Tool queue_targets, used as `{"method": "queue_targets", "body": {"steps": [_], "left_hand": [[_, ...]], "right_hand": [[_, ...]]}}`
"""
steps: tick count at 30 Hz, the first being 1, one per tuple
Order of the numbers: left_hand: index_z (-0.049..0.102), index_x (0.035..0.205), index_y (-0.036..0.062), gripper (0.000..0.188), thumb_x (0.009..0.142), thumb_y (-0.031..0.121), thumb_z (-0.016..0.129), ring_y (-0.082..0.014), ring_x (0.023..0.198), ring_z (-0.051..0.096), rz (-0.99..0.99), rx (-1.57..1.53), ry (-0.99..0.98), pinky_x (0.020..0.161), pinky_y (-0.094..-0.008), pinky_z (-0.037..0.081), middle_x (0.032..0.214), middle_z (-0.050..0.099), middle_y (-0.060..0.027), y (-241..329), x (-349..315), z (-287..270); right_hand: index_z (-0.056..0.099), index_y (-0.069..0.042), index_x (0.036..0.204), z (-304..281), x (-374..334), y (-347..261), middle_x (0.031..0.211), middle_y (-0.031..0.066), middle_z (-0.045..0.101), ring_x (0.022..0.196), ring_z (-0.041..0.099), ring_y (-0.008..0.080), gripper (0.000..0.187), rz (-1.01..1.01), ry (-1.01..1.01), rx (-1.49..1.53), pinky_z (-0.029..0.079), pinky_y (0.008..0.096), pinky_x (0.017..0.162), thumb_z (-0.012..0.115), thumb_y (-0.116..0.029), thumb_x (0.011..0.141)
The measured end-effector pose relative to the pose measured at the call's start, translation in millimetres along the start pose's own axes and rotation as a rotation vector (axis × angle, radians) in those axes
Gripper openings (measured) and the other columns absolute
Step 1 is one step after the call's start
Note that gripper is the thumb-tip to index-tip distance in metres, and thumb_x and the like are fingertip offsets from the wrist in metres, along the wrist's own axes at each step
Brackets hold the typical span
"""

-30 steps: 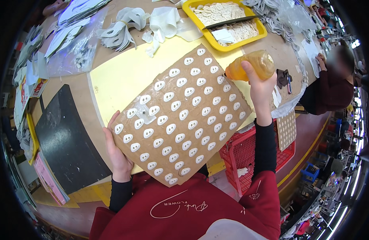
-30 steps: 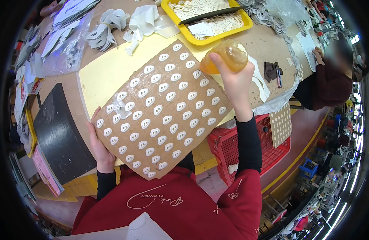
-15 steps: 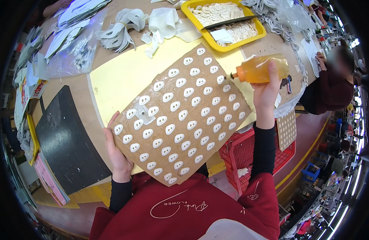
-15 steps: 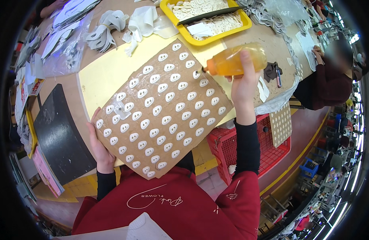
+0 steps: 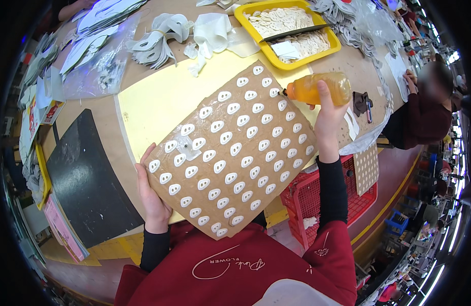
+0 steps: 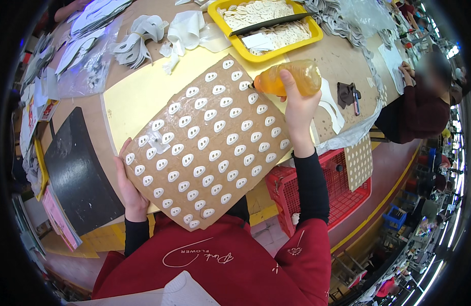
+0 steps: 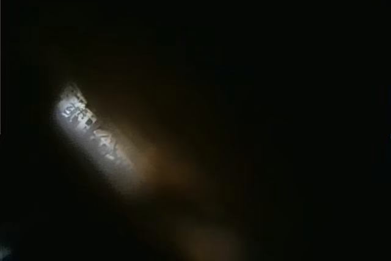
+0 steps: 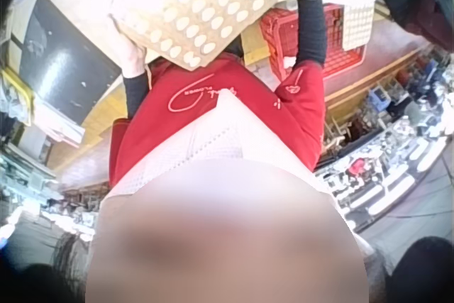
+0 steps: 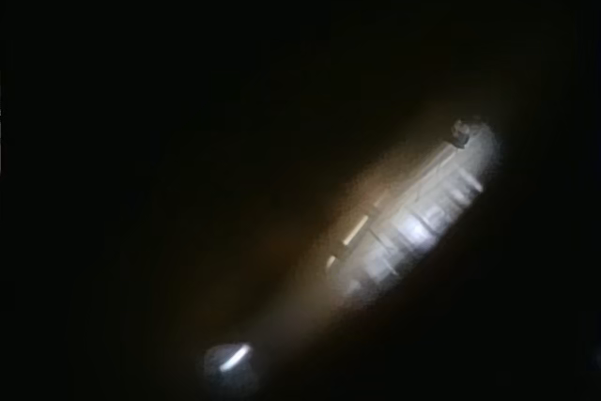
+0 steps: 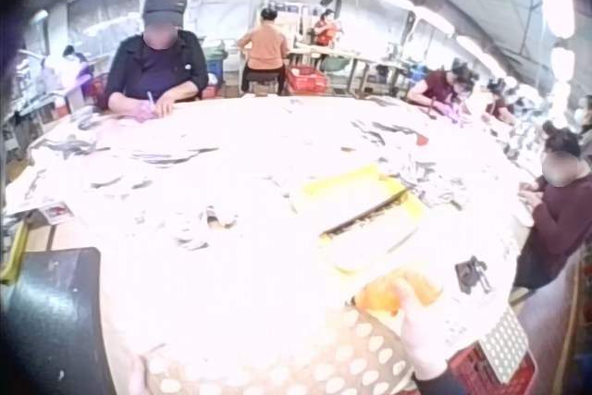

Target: The person holds a cardboard sheet with many small white circular items and applies a yellow liquid from a squeeze bottle onto each item one by one. The person works methodically across the sheet, occasionally adjusting the sheet's position while continuing to apply the liquid.

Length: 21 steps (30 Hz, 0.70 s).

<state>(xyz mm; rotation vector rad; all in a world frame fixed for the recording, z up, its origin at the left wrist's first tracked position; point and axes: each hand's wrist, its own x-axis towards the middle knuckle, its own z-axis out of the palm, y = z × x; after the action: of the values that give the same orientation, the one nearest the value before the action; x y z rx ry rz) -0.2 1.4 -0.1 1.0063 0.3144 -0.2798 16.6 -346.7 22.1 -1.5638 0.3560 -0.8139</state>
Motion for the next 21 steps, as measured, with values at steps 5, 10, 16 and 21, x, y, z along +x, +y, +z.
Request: {"method": "queue_targets", "body": {"steps": [5,10,16,21], "left_hand": [[0.034,0.139,0.0019,0.058,0.102,0.046,0.024,-0.0255,0.122,0.050,-0.008,-0.004,0.011,0.101,-0.0383,0.044,0.134,0.046,-0.0187,0,-1,2],[0.034,0.139,0.0020,0.058,0.103,0.045,0.023,-0.0254,0.122,0.050,-0.007,-0.012,0.007,0.101,-0.0382,0.045,0.133,0.047,-0.0187,1,-1,3],[0.034,0.138,0.0014,0.057,0.103,0.045,0.023,-0.0251,0.122,0.050,0.002,-0.007,0.002,0.101,-0.0380,0.045,0.133,0.047,-0.0189,0,-1,2],[0.035,0.138,0.0010,0.057,0.103,0.045,0.023,-0.0251,0.121,0.051,-0.002,-0.005,0.000,0.101,-0.0379,0.045,0.133,0.047,-0.0190,0,-1,3]], "right_hand": [[0.063,0.000,0.094,3,-6,-3,0.081,0.0019,0.063,0.060,0.054,0.0060,0.027,0.006,-0.024,-0.060,0.041,0.0195,0.048,0.074,-0.023,0.084],[0.064,0.001,0.095,9,-12,-8,0.086,0.0045,0.067,0.068,0.061,0.0090,0.027,-0.050,-0.062,-0.059,0.048,0.0216,0.057,0.076,-0.019,0.082],[0.067,0.002,0.090,18,-8,-10,0.080,0.0064,0.070,0.070,0.066,0.0116,0.025,-0.255,-0.163,-0.180,0.051,0.0253,0.062,0.079,-0.017,0.079],[0.069,0.001,0.087,22,2,-15,0.074,0.0074,0.070,0.065,0.067,0.0126,0.025,-0.312,-0.245,-0.325,0.051,0.0258,0.060,0.077,-0.021,0.080]]}}
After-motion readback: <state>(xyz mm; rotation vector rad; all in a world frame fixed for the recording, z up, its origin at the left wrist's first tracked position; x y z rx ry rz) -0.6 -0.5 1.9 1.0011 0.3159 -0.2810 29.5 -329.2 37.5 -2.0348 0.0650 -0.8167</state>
